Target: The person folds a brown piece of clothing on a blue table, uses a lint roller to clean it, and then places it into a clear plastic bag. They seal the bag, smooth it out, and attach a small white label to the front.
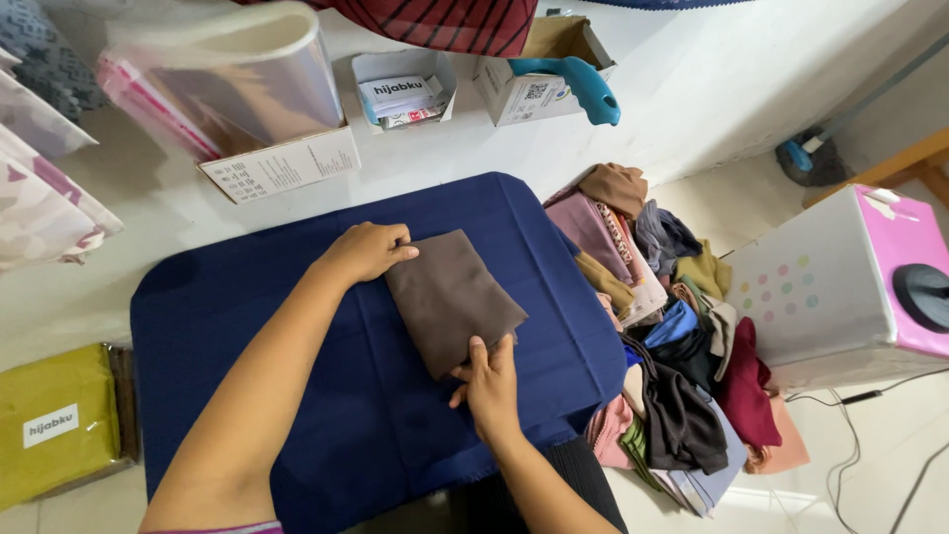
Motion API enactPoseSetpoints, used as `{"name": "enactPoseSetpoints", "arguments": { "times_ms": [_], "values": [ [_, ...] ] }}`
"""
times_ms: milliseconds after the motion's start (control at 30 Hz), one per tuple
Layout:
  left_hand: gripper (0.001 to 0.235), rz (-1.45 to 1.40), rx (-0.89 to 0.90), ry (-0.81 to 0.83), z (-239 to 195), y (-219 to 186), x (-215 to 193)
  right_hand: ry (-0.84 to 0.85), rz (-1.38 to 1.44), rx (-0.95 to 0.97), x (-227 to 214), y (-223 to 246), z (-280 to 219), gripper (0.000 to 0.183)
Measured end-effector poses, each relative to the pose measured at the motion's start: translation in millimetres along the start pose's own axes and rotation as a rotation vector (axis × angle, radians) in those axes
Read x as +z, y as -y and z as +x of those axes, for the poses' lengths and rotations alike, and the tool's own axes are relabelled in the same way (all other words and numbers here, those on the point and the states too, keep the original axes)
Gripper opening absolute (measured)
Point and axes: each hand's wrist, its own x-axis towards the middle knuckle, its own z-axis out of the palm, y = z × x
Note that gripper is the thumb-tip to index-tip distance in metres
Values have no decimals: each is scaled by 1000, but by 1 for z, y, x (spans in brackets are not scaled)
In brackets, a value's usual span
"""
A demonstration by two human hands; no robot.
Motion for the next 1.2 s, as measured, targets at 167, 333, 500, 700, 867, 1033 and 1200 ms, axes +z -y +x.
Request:
{"name": "enactPoseSetpoints", "arguments": {
  "times_ms": [167,333,500,700,867,1033,1200],
  "values": [
    [33,231,164,-107,24,24,30,-29,-17,91,0,-5,1,15],
    [33,357,243,-218,19,30,37,-8,-53,67,-10,-20,13,34],
    [30,331,233,-287,11,30,37,89,-14,80,-17,-11,7,54],
    [44,462,335,-613,14,33,53,-23,-221,-259,-55,-31,27,60],
    [64,332,429,-661,-39,-33,83,-170,-686,-836,-47,63,33,36],
    [114,226,322,-334,-84,-58,100,200,-1256,-1020,-16,51,81,56],
    [129,235,243,-273,-85,-52,105,344,-1570,-704,-13,43,88,64]
  ]
}}
